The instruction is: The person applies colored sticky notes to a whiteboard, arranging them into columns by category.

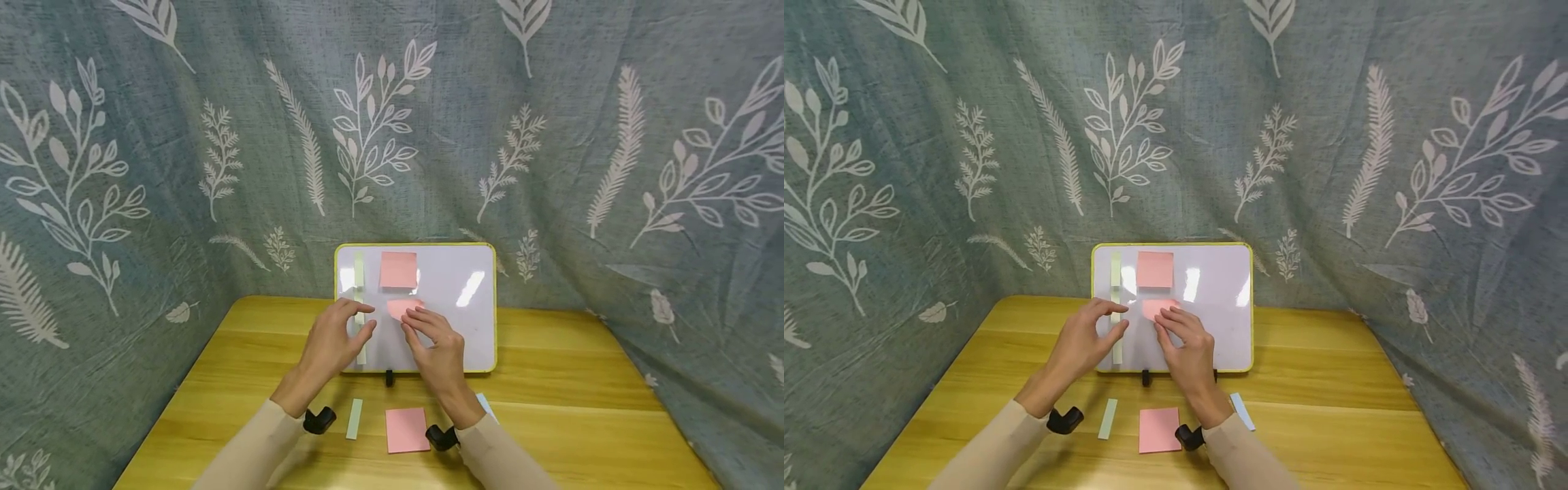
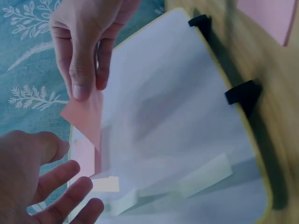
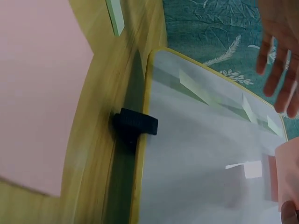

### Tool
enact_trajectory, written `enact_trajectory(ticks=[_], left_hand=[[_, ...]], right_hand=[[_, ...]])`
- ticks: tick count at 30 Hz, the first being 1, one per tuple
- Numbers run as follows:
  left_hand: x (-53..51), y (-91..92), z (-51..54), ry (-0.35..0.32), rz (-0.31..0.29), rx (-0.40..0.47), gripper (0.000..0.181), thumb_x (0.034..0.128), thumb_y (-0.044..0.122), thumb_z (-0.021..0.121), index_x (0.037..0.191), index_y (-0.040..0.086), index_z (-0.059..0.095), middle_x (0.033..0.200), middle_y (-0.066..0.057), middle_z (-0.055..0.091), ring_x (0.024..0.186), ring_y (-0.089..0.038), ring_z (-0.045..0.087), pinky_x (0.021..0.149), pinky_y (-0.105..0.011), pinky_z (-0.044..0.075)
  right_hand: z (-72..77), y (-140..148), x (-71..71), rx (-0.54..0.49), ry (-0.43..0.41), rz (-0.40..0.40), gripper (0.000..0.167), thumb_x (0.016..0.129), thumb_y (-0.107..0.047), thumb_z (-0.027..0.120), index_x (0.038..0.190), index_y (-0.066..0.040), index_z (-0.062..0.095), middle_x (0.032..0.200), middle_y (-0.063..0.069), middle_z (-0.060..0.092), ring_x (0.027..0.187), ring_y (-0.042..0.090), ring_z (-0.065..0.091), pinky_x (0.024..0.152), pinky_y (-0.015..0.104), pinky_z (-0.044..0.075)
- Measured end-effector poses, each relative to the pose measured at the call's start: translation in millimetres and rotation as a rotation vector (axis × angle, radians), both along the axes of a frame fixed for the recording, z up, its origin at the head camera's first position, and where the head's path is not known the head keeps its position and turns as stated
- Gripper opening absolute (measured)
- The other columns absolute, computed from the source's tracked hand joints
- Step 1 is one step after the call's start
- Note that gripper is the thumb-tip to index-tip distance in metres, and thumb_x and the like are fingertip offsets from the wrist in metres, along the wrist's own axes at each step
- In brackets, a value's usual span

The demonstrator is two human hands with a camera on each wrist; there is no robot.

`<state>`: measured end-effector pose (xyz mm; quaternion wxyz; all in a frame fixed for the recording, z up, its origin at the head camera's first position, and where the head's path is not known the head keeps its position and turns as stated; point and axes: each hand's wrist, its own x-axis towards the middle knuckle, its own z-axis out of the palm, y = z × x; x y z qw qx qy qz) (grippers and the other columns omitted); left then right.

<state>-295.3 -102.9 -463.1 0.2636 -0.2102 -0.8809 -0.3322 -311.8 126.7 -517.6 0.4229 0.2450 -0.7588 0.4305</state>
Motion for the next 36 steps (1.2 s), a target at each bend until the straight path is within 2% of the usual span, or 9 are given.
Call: enact_trajectory(ticks=[4, 12, 16, 25, 36], left_hand=[[-6.4, 0.1, 8.1, 0.017, 0.000, -0.006, 0.028, 0.1060, 0.020, 0.088, 0.132, 0.009, 0.086, 0.126, -0.014, 0.082, 0.118, -0.038, 0.080, 0.100, -0.057, 0.067], [-25.4, -3.2, 25.1, 0.070, -0.008, -0.014, 0.034, 0.1025, 0.018, 0.092, 0.134, 0.008, 0.085, 0.130, -0.017, 0.081, 0.122, -0.042, 0.078, 0.105, -0.063, 0.065], [-33.0, -5.1, 30.2, 0.064, 0.005, -0.025, 0.035, 0.1028, 0.019, 0.092, 0.135, 0.009, 0.084, 0.133, -0.016, 0.080, 0.123, -0.042, 0.076, 0.104, -0.066, 0.061], [-46.0, -6.6, 33.8, 0.084, 0.009, -0.044, 0.036, 0.1021, 0.019, 0.093, 0.136, 0.010, 0.084, 0.135, -0.016, 0.079, 0.124, -0.043, 0.075, 0.104, -0.067, 0.059], [-54.3, -5.3, 34.2, 0.087, 0.009, -0.056, 0.036, 0.1035, 0.018, 0.091, 0.138, 0.012, 0.083, 0.141, -0.015, 0.077, 0.128, -0.043, 0.073, 0.106, -0.069, 0.059]], right_hand=[[-0.9, -7, -5.5, -0.007, 0.009, -0.003, 0.020, 0.097, -0.001, 0.094, 0.117, -0.001, 0.092, 0.121, 0.018, 0.089, 0.123, 0.042, 0.085, 0.107, 0.053, 0.068], [-1.1, -18, -12.6, -0.007, 0.029, -0.029, 0.020, 0.096, 0.000, 0.094, 0.116, 0.001, 0.091, 0.122, 0.020, 0.089, 0.123, 0.043, 0.084, 0.107, 0.057, 0.068], [-1.7, -24, -15.2, -0.018, 0.032, -0.026, 0.020, 0.096, -0.001, 0.094, 0.116, 0.001, 0.091, 0.124, 0.020, 0.089, 0.124, 0.043, 0.084, 0.108, 0.056, 0.068], [-4.4, -30, -21.1, -0.008, 0.047, -0.065, 0.020, 0.096, 0.001, 0.093, 0.116, 0.001, 0.091, 0.122, 0.020, 0.089, 0.124, 0.044, 0.083, 0.108, 0.056, 0.068], [-6.4, -32, -25.4, 0.001, 0.038, -0.086, 0.018, 0.096, 0.000, 0.094, 0.115, 0.000, 0.092, 0.121, 0.020, 0.089, 0.123, 0.045, 0.084, 0.108, 0.055, 0.068]])
